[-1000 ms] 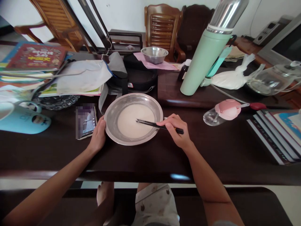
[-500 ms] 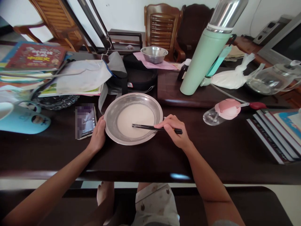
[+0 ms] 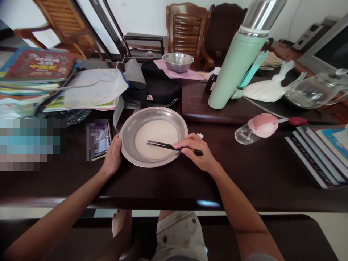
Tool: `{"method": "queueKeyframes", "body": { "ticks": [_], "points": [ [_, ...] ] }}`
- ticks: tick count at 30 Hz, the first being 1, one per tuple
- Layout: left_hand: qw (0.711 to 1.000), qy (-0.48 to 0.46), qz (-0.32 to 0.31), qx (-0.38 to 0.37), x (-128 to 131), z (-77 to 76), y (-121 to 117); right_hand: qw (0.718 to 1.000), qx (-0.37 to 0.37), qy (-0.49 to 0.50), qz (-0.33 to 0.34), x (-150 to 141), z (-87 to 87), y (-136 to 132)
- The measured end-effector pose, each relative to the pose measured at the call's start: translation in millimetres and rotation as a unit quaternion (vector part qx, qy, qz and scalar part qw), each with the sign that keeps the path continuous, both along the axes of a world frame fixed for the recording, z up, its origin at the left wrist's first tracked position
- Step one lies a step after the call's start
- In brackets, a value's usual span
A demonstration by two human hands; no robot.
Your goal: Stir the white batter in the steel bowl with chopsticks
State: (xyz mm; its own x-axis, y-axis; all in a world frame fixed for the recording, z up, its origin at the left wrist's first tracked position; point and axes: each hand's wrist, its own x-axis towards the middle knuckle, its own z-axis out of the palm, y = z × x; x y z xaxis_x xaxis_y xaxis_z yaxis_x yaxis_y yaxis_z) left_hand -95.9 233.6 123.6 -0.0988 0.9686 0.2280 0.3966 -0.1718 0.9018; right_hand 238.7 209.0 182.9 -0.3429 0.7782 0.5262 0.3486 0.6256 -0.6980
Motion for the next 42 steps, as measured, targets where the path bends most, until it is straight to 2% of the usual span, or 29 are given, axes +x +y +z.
{"method": "queueKeyframes", "body": {
  "ticks": [3, 7, 9, 13, 15, 19, 25, 29, 31, 36, 39, 42],
  "points": [
    [1.0, 0.001, 0.0, -0.005, 0.6, 1.6, -0.4, 0.999, 0.001, -0.028, -0.018, -0.1, -0.9, 0.9],
    [1.0, -0.001, -0.005, -0.008, 1.4, 3.5, -0.8, 0.997, 0.026, 0.032, -0.07, 5.0, 0.2, -1.2],
    [1.0, -0.004, -0.005, -0.006, 1.4, 3.4, -0.8, 0.997, 0.023, 0.037, -0.059, 4.6, 0.7, -1.8],
    [1.0, -0.004, 0.001, -0.005, 1.0, 2.6, -0.9, 1.0, -0.001, -0.024, -0.01, -0.3, -1.1, 0.2],
    [1.0, 0.0, -0.001, -0.006, 1.0, 2.7, -1.0, 0.999, 0.002, -0.021, -0.025, -0.1, -1.9, 0.7],
    [1.0, 0.009, -0.008, -0.006, 1.2, 4.2, -1.1, 0.996, 0.01, 0.053, -0.077, 4.2, 0.1, -1.4],
    [1.0, 0.014, -0.001, -0.006, 1.4, 5.2, -0.9, 1.0, 0.002, -0.019, -0.003, -0.5, 0.5, -0.4],
    [1.0, 0.009, 0.001, -0.01, 2.2, 5.7, -1.3, 0.998, 0.02, 0.019, -0.061, 2.6, -0.8, -0.5],
    [1.0, 0.009, -0.001, -0.009, 2.3, 5.9, -1.7, 0.996, 0.027, 0.052, -0.065, 4.3, 0.0, -1.7],
    [1.0, 0.01, 0.0, -0.003, 2.1, 5.0, -1.8, 1.0, -0.002, -0.004, 0.004, 0.4, 0.7, -1.0],
    [1.0, 0.008, 0.0, -0.003, 2.0, 4.6, -1.7, 1.0, 0.006, -0.013, -0.022, 0.4, 0.2, 0.1],
    [1.0, 0.007, -0.002, -0.008, 2.2, 5.2, -1.9, 0.997, 0.029, 0.038, -0.062, 3.1, 1.4, -1.1]
  ]
}}
